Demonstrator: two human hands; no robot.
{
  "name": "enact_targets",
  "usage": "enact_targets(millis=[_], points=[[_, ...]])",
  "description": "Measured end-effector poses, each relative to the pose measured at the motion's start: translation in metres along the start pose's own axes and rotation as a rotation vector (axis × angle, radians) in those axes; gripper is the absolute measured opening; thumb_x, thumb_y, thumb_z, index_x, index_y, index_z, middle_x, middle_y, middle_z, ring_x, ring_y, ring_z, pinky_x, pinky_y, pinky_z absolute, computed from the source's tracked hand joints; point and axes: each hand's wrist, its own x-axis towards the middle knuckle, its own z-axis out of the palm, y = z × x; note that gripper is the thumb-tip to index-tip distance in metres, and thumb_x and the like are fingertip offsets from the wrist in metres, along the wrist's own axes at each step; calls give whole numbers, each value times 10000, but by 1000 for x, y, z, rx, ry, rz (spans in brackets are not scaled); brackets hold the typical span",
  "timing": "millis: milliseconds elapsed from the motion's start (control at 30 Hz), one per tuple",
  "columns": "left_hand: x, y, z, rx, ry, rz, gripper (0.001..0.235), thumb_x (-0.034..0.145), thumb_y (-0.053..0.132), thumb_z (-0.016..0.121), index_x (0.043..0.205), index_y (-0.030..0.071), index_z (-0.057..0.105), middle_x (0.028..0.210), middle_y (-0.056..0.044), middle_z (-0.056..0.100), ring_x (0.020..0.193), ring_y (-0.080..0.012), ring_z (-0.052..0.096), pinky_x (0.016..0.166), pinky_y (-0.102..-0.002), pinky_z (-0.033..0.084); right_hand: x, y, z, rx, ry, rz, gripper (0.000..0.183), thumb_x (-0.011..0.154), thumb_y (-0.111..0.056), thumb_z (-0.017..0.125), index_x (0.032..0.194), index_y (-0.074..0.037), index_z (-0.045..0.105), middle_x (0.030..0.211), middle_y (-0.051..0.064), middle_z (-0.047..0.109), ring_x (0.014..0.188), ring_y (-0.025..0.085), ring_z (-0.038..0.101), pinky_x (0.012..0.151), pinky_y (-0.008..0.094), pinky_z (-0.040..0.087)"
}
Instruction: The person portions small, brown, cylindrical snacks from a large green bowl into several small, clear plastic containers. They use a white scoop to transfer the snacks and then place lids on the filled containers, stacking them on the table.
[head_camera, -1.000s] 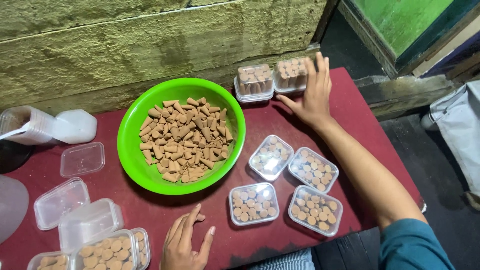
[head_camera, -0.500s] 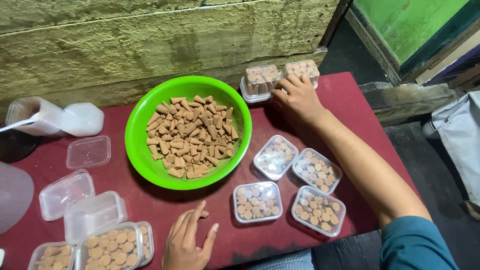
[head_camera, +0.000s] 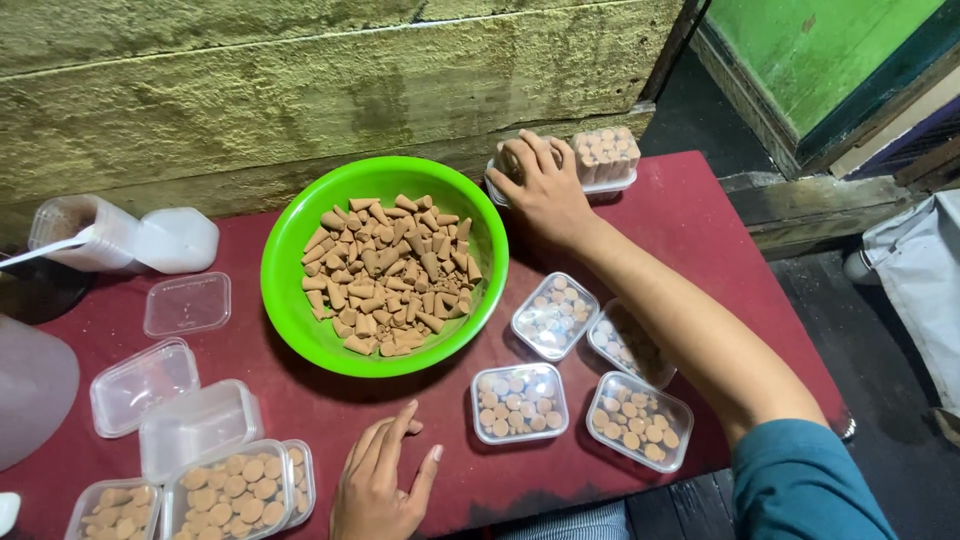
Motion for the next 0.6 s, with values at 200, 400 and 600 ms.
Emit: enact_targets(millis=[200,400,600], points=[[1,0,0,-17,15,-2,566,909,329,698,1405,90,571,1038,32,731,993,-165,687,887,-369,566,12,-8,-3,173,-80,93,824,712,-421,812,1428,-126,529,1489,233,468,1352,344,471,1057,537,359],[2,2,-2,-16,5,1,566,906,325,705,1402,86,572,1036,29,724,1000,-169,678,894,-369,564,12,-6,-9,441,-38,78,562,856,12,685,1390,16,513,1464,290,479,1332,421,503,1066,581,443],[2,0,-2,-19,-6,-9,572,910,333,706,1406,85,567,1046,26,719,1011,-174,672,903,-375,566,36,25,-35,328,-150,8,717,803,-250,822,1466,-154,566,1509,199,528,1321,359,521,990,531,466]])
